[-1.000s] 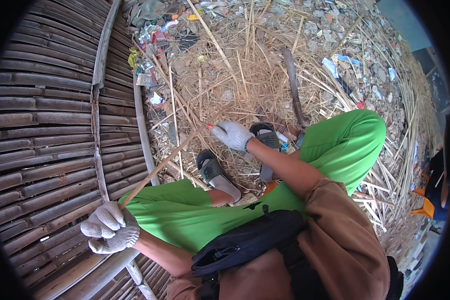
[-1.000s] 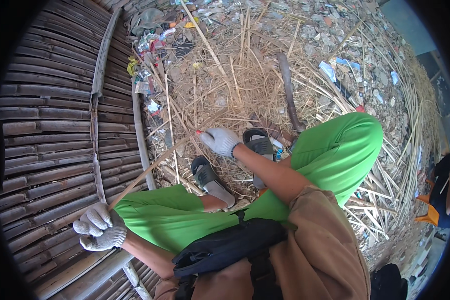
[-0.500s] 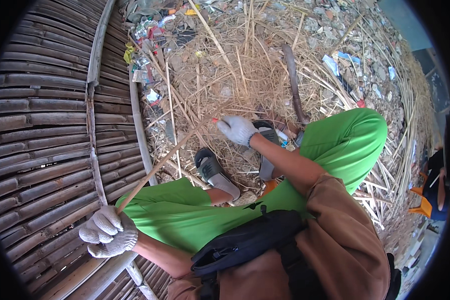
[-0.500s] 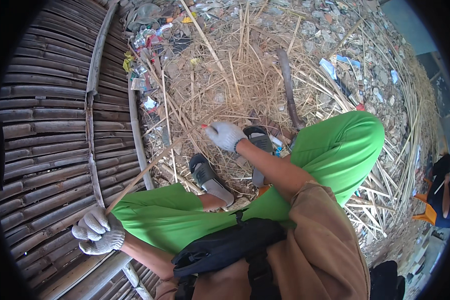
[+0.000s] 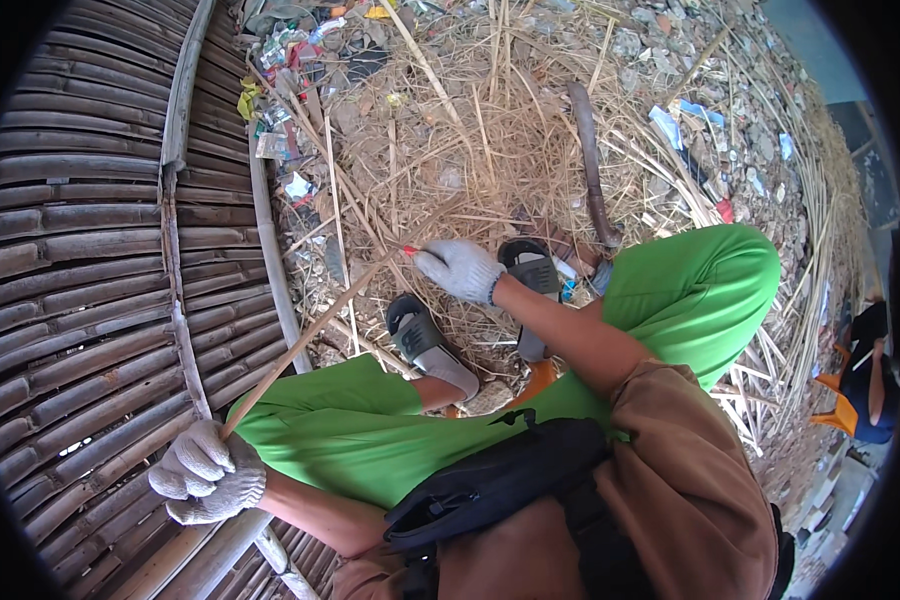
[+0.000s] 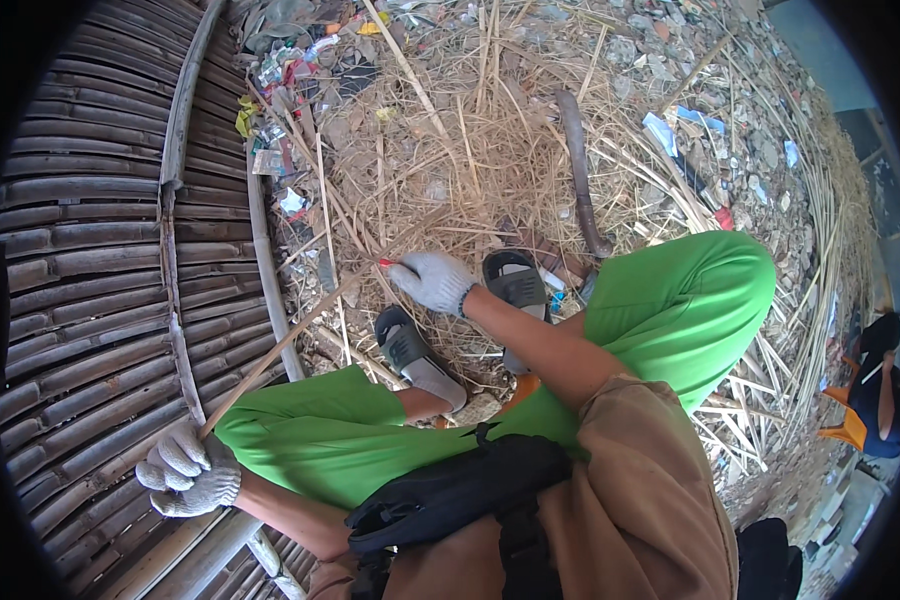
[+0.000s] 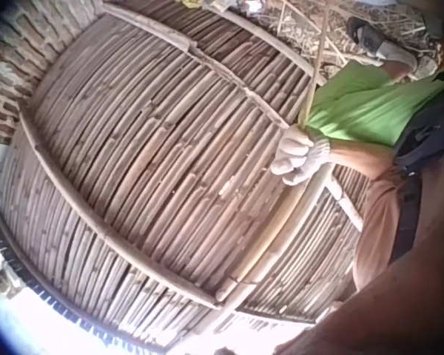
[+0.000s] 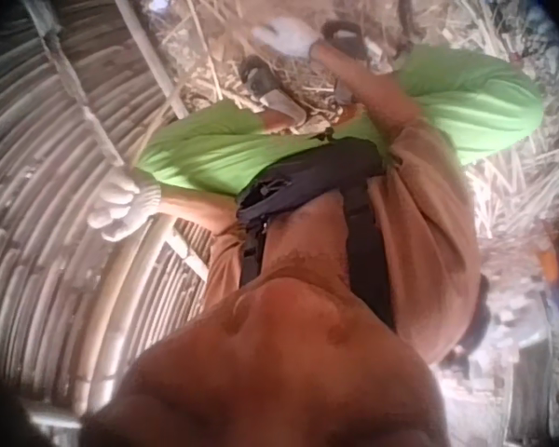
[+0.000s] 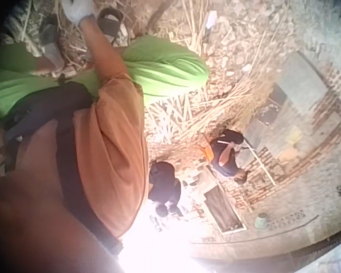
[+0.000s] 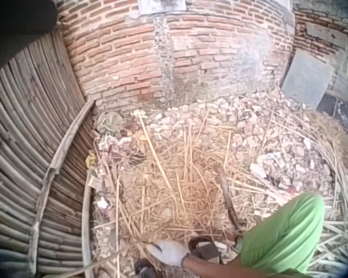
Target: The person peels and trims a long bamboo strip using a small blade, smoothing the surface and edges through repeated scraping and cutting actions.
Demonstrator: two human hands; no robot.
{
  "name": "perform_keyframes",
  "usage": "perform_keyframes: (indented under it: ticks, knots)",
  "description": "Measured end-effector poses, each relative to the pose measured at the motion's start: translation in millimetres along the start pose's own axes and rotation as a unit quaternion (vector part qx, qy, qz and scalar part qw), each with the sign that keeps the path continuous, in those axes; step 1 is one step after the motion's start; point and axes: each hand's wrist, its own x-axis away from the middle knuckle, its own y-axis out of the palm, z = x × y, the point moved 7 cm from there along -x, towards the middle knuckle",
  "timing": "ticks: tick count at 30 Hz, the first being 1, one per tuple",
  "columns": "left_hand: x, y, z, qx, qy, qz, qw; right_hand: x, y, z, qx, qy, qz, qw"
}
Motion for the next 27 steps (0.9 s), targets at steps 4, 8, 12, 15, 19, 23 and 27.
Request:
perform_keyframes:
  ticks: [4, 8, 12, 15, 19, 23, 27]
  knots:
    - [-3, -6, 3, -0.001, 0.002, -0.002, 1.0, -15, -22, 70, 0.037, 0.091, 0.03, 0.995]
    - [-5, -2, 1, 0.006, 0.022, 0.014, 1.0, -17, -21, 80, 0.021, 0.093, 0.035, 0.995]
    - [-7, -11, 0, -0.012, 0.042, 0.047, 0.998, -28, -11, 70, 0.015, 0.046, 0.053, 0.997]
    - [-13, -10, -1, 0.0, 0.013, 0.008, 1.0, -42, -19, 134, 0.036, 0.112, 0.052, 0.992]
    - [-14, -5, -7, 0.007, 0.003, -0.001, 1.0, -55, -29, 159, 0.05, 0.202, 0.031, 0.978]
    - [-14, -11, 0, -0.017, 0.007, 0.019, 1.0, -43, -19, 123, 0.038, 0.165, 0.05, 0.984]
    - [-15, -7, -4, -0.01, 0.019, 0.008, 1.0, -38, -22, 157, 0.039, 0.158, 0.065, 0.985]
